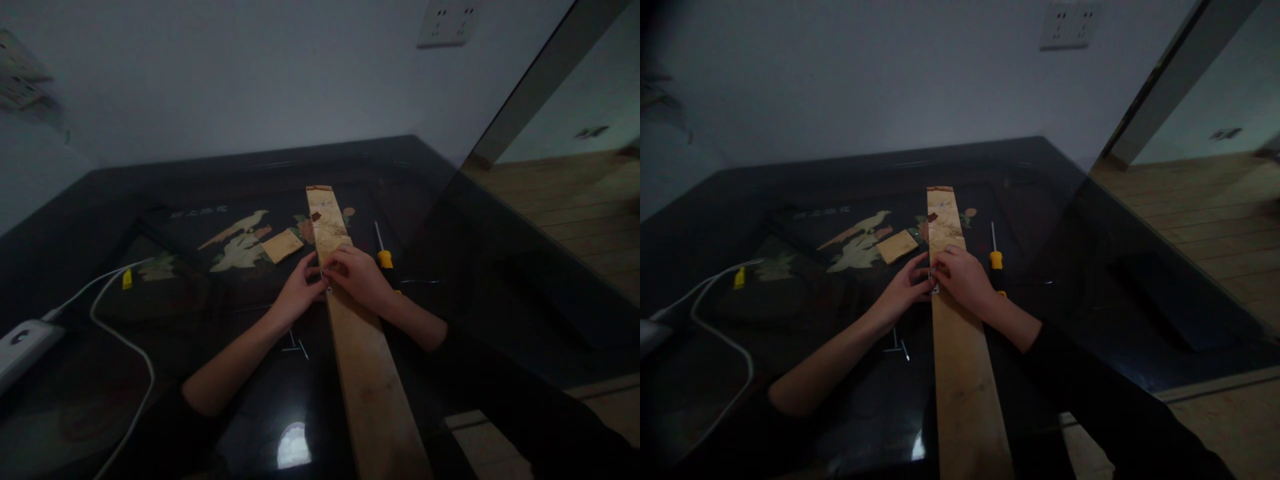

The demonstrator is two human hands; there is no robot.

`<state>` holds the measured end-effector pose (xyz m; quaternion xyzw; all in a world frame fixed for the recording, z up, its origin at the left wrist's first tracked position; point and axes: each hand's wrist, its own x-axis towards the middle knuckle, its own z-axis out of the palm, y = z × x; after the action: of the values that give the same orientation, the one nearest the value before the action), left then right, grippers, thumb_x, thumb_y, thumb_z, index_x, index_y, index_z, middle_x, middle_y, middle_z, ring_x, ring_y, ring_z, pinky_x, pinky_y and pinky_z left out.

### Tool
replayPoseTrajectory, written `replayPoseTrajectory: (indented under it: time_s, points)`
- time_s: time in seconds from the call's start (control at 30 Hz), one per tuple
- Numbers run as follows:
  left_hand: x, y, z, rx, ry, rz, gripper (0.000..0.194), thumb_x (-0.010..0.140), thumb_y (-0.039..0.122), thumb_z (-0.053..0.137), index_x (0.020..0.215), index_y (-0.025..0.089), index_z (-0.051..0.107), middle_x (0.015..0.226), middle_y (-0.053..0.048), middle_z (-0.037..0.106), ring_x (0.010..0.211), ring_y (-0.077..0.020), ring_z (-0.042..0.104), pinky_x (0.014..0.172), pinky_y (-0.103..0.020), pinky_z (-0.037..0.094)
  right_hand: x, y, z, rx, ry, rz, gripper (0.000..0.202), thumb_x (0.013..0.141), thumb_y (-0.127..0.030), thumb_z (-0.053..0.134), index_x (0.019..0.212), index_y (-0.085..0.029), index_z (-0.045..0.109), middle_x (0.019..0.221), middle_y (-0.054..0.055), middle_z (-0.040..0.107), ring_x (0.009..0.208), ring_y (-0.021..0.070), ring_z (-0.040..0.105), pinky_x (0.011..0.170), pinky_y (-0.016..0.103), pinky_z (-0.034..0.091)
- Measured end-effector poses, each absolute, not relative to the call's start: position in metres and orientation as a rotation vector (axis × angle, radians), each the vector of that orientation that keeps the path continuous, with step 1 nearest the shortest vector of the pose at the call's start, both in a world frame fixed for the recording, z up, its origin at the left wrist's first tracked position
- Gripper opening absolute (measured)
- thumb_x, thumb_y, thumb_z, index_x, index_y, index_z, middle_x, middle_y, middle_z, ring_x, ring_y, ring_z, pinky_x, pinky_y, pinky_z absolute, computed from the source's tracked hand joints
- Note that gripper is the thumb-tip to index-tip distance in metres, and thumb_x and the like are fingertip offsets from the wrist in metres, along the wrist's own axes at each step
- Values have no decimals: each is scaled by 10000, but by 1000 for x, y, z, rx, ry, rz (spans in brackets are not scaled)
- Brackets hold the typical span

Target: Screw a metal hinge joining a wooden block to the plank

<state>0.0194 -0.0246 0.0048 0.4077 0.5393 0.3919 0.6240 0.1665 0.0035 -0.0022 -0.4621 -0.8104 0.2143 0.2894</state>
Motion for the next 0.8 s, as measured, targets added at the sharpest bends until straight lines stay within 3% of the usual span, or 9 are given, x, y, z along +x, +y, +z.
replayPoseTrajectory:
  time_s: [0.37, 0.6, 0.7, 0.8]
  points:
    - [20, -25, 6, 943, 1217, 894, 691, 781, 93, 608, 1402, 164, 311, 1116, -126, 608, 790, -156, 632, 606, -249, 539, 168, 4, 0, -1222, -2187, 598, 70, 793, -189, 632, 857, -170, 651, 845, 26, 576, 787, 131, 539, 715, 257, 412]
    - [18, -24, 4, 933, 1195, 904, 714, 766, 113, 634, 1399, 192, 312, 1113, -118, 608, 780, -158, 641, 613, -269, 552, 192, 1, 24, -1211, -2186, 583, 267, 797, -138, 586, 1059, -182, 608, 961, 50, 604, 840, 144, 559, 732, 266, 453]
    - [17, -25, 5, 934, 1187, 900, 724, 763, 118, 641, 1402, 193, 308, 1117, -120, 606, 794, -161, 644, 630, -276, 555, 216, -10, 27, -1398, -2134, 348, 253, 835, -209, 557, 1085, -189, 591, 934, 61, 590, 868, 182, 558, 768, 314, 470]
    - [17, -26, 6, 930, 1192, 896, 725, 765, 112, 637, 1403, 198, 303, 1122, -122, 605, 801, -163, 645, 626, -272, 552, 235, -24, 17, -1699, -2156, 45, 398, 850, -349, 545, 1209, -177, 536, 1047, 123, 559, 994, 267, 539, 813, 390, 476]
